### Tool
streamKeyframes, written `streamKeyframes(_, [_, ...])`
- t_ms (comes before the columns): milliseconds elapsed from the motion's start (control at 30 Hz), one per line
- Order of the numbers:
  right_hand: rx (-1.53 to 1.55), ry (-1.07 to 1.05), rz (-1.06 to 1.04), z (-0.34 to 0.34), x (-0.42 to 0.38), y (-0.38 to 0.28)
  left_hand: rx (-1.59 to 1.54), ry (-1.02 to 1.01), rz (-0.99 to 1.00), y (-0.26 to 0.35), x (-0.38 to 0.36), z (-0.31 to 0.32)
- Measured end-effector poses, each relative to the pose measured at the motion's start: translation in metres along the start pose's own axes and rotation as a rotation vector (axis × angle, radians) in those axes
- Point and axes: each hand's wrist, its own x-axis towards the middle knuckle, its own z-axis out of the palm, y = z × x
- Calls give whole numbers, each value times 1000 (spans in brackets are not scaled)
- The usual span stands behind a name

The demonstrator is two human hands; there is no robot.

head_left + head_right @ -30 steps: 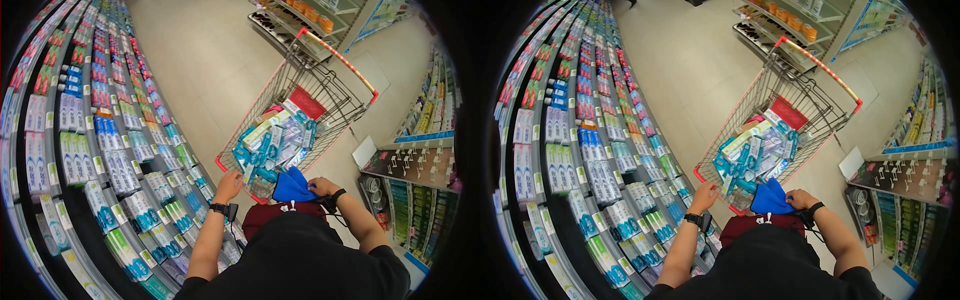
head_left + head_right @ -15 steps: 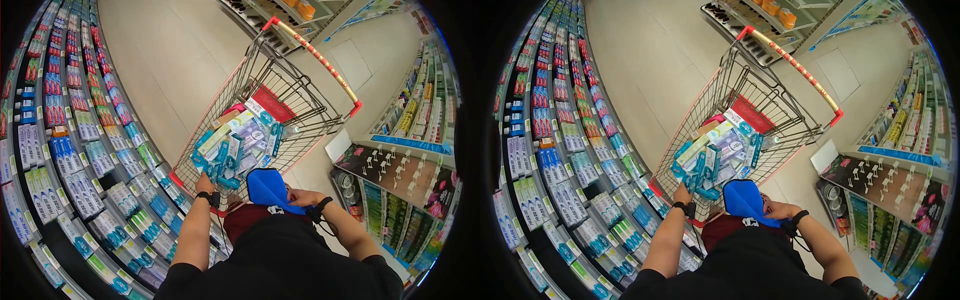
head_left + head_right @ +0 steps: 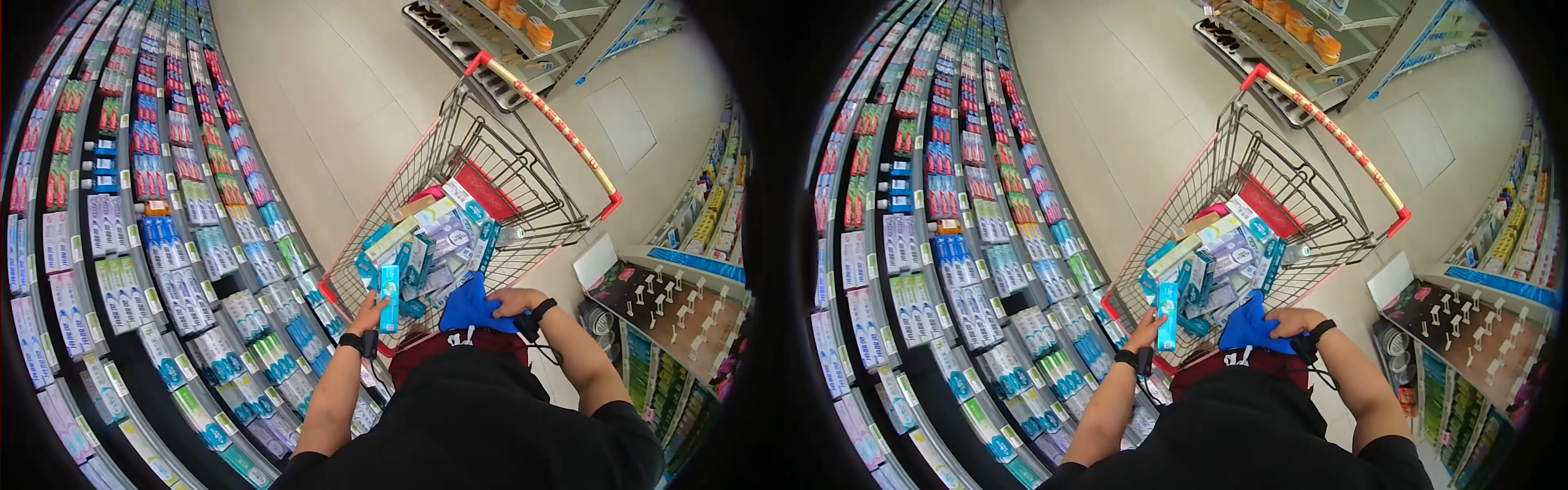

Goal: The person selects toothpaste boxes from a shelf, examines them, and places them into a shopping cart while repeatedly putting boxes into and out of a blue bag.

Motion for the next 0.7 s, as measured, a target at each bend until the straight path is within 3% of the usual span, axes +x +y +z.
streamKeyframes(33, [52,44,15,-10,-4,-12,-250,-29,-72,24,-15,5])
streamKeyframes(100, [159,138,49,-30,-27,-51,-352,-63,0,61,-34,9])
streamKeyframes(133, [20,222,6,-28,-15,-41,-373,-66,26,68,-36,9])
streamKeyframes(200, [-102,461,189,-23,-17,-44,-302,7,50,77,-38,9])
streamKeyframes(267, [-155,760,307,-23,-35,-90,-45,75,276,121,-63,16])
streamKeyframes(300, [-136,927,195,-20,-32,-100,82,113,391,149,-81,18])
streamKeyframes(367, [-102,1244,-41,-6,-26,-117,-74,-39,362,168,-95,12])
streamKeyframes(400, [-61,1281,-220,0,-26,-133,-134,-75,393,165,-94,11])
streamKeyframes(500, [223,935,-620,36,-13,-183,-293,-116,441,146,-94,17])
streamKeyframes(567, [74,807,-659,75,-8,-222,-438,-233,511,160,-121,21])
streamKeyframes(600, [-186,758,-663,88,-17,-250,-371,-64,446,158,-134,23])
streamKeyframes(633, [-407,847,-644,118,-32,-296,-713,-301,409,137,-128,13])
streamKeyframes(700, [-494,942,-630,139,-32,-315,-678,-261,373,130,-157,2])
